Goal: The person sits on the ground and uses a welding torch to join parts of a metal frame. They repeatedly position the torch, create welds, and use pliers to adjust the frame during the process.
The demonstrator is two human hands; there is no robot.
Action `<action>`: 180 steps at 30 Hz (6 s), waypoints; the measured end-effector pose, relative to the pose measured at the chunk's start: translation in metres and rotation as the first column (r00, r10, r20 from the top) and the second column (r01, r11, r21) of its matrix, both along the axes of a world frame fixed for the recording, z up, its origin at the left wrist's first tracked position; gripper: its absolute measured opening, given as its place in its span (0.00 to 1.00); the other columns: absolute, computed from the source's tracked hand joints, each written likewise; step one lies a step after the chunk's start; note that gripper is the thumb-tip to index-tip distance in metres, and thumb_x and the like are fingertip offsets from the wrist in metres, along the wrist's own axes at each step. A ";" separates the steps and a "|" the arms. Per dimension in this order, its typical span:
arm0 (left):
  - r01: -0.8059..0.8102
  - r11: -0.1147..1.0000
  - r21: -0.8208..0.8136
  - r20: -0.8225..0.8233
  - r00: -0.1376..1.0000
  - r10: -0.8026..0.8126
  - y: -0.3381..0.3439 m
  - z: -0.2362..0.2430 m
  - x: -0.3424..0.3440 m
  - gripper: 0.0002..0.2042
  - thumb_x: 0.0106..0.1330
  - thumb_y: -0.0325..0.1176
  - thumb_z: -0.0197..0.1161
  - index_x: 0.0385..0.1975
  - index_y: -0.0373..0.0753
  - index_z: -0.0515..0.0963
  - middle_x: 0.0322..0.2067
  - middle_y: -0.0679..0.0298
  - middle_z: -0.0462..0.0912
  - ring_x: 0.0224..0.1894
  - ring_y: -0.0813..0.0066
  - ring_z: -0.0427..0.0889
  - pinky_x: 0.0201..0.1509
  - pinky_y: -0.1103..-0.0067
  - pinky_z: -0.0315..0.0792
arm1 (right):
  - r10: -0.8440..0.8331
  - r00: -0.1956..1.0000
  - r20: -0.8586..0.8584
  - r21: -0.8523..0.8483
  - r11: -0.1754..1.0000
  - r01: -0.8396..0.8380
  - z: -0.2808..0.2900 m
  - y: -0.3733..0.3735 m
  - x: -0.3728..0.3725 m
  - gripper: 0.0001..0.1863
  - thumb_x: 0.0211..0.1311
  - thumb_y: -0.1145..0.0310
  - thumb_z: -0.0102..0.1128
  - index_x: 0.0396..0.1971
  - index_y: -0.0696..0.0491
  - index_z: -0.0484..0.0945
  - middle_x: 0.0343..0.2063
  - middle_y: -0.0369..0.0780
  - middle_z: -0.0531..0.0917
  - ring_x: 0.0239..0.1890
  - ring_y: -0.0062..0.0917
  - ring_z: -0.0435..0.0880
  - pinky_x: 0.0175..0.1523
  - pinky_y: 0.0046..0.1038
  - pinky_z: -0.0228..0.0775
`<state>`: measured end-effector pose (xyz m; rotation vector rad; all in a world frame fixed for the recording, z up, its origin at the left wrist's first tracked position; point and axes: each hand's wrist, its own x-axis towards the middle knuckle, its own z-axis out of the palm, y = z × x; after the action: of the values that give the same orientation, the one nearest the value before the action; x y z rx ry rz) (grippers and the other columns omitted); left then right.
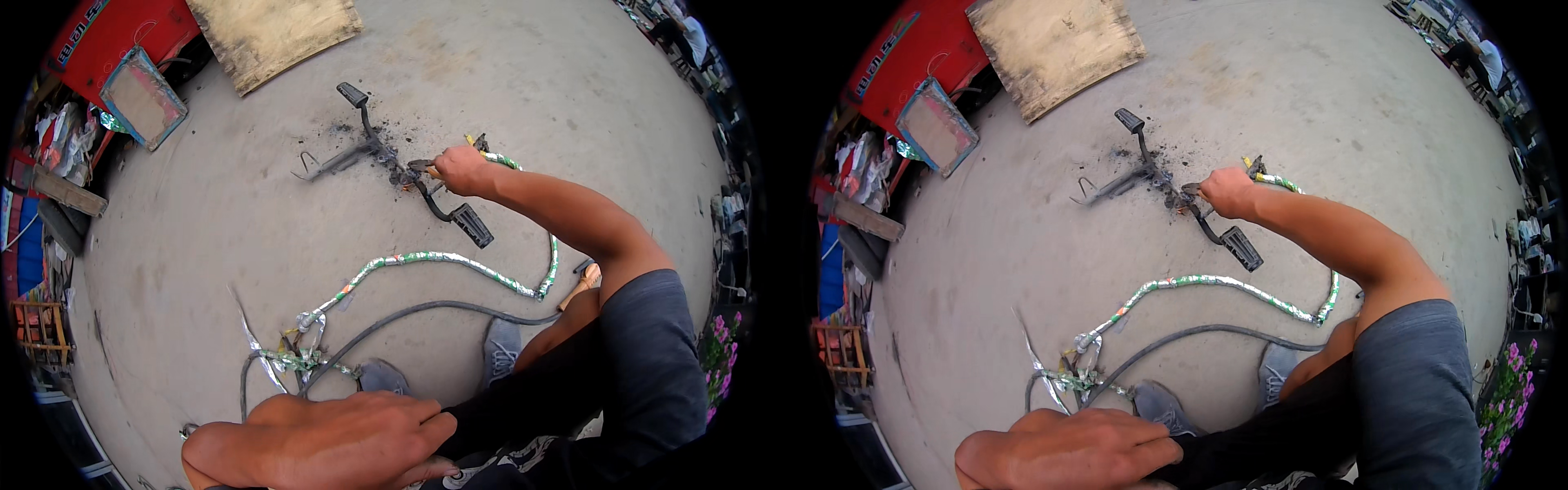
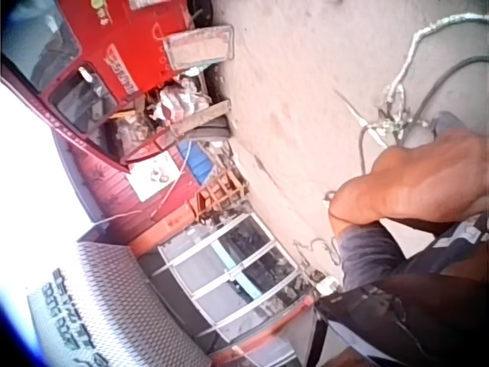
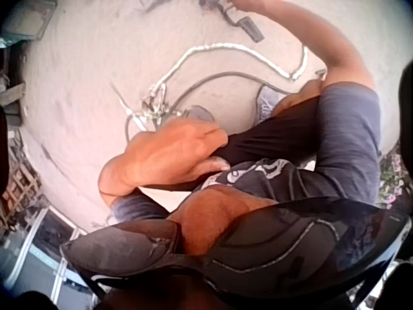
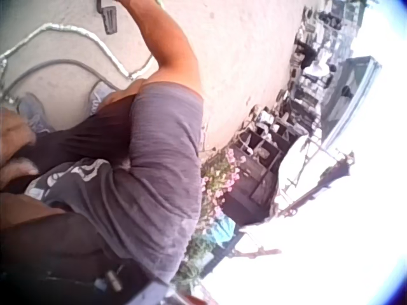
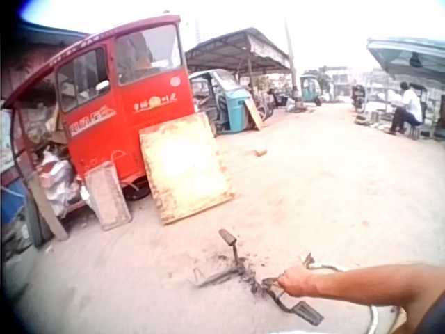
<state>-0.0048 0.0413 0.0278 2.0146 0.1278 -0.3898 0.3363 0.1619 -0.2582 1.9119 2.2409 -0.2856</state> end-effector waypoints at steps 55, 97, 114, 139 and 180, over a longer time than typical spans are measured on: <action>-0.036 0.999 0.025 0.039 0.999 0.035 -0.004 -0.001 0.006 0.13 0.63 0.38 0.68 0.35 0.34 0.76 0.34 0.49 0.78 0.41 0.44 0.79 0.43 0.60 0.73 | -0.031 0.985 -0.168 0.198 0.978 0.065 0.004 -0.026 0.009 0.12 0.60 0.71 0.58 0.43 0.56 0.81 0.36 0.48 0.86 0.43 0.45 0.86 0.45 0.45 0.79; -0.038 0.999 0.008 0.076 0.996 0.038 -0.005 -0.007 0.007 0.13 0.64 0.38 0.68 0.36 0.34 0.75 0.33 0.49 0.78 0.39 0.44 0.79 0.43 0.59 0.73 | -0.111 0.980 -0.163 0.278 0.948 0.154 0.004 -0.022 0.008 0.12 0.68 0.62 0.58 0.39 0.54 0.84 0.37 0.47 0.87 0.43 0.44 0.87 0.47 0.44 0.79; -0.024 1.000 -0.006 0.098 0.995 0.024 -0.002 -0.007 0.008 0.13 0.63 0.37 0.68 0.35 0.33 0.75 0.32 0.48 0.78 0.39 0.42 0.79 0.42 0.59 0.72 | -0.061 0.980 -0.188 0.255 0.961 0.109 0.012 -0.019 0.004 0.10 0.62 0.69 0.58 0.40 0.54 0.84 0.37 0.48 0.87 0.43 0.44 0.86 0.46 0.43 0.79; -0.024 1.000 0.006 0.054 0.998 0.024 -0.005 -0.008 0.008 0.15 0.63 0.39 0.69 0.36 0.33 0.75 0.33 0.48 0.78 0.39 0.43 0.79 0.42 0.59 0.73 | -0.109 0.976 -0.190 0.189 0.971 0.145 0.000 -0.020 0.012 0.12 0.66 0.62 0.58 0.38 0.54 0.84 0.38 0.50 0.86 0.44 0.46 0.86 0.47 0.44 0.79; -0.053 0.998 -0.022 0.044 0.998 0.054 -0.004 -0.014 0.006 0.14 0.64 0.38 0.68 0.36 0.33 0.75 0.33 0.47 0.78 0.39 0.41 0.79 0.42 0.59 0.72 | -0.081 0.994 -0.079 -0.125 0.990 0.071 0.029 -0.031 0.006 0.15 0.56 0.66 0.64 0.41 0.57 0.82 0.36 0.49 0.86 0.43 0.46 0.86 0.48 0.45 0.80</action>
<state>0.0013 0.0371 0.0137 1.9933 0.1487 -0.3112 0.3427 0.1307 -0.2288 1.9581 2.1491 -0.5108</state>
